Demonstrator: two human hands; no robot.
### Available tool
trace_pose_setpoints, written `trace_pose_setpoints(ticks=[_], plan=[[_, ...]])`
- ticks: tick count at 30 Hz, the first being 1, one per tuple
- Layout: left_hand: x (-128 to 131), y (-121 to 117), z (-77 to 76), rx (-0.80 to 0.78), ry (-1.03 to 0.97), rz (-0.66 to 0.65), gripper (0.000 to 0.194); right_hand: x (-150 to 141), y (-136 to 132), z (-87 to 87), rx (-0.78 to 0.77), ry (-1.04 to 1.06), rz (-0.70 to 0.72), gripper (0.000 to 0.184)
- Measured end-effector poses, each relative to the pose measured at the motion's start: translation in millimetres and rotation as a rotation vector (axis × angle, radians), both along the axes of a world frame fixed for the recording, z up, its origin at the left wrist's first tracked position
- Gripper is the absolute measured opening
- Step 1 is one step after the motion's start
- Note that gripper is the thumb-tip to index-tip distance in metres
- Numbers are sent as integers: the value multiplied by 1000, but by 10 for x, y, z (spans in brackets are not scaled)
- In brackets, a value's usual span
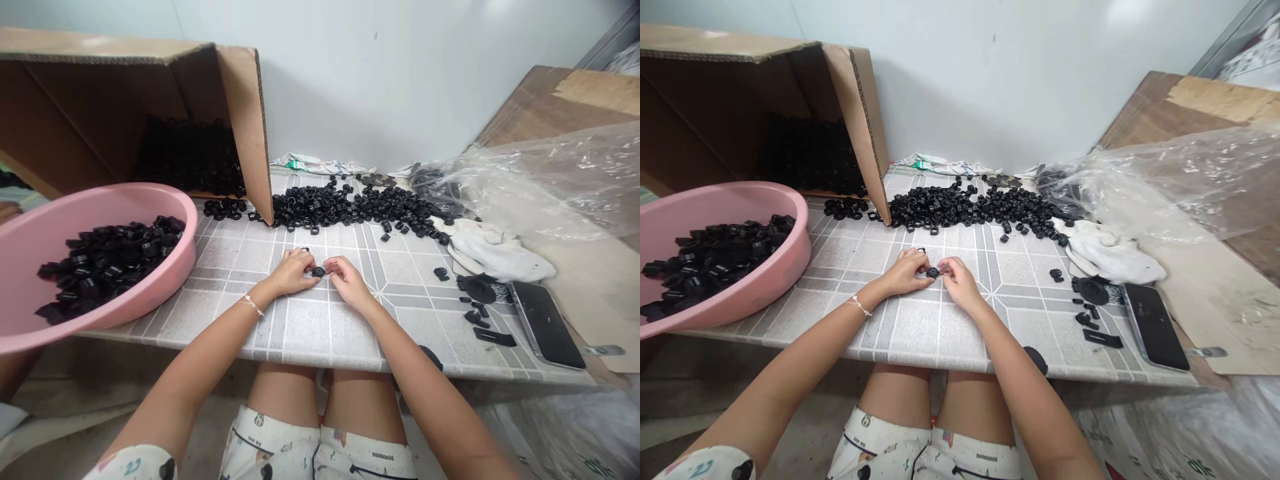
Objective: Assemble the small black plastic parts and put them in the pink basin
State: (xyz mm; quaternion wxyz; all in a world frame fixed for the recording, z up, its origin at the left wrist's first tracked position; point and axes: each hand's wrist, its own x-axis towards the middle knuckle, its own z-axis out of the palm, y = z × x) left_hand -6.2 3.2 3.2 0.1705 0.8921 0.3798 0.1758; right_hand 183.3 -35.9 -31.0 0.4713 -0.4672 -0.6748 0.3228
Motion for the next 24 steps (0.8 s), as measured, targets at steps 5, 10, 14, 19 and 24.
trace_pose_setpoints(ticks=[5,10,14,19,24], plan=[[-1,-7,0,0,-9,-4,17,12,-74,44,157,-199,95,40],[3,-20,-12,15,-36,-5,16,9,-134,82,350,-574,96,38],[9,-24,1,18,-36,-2,15,-46,-176,130,454,-852,44,35],[3,-31,10,31,-34,0,12,-124,-196,136,488,-949,22,33],[-29,-20,15,58,-23,16,13,-147,-157,83,421,-674,18,35]])
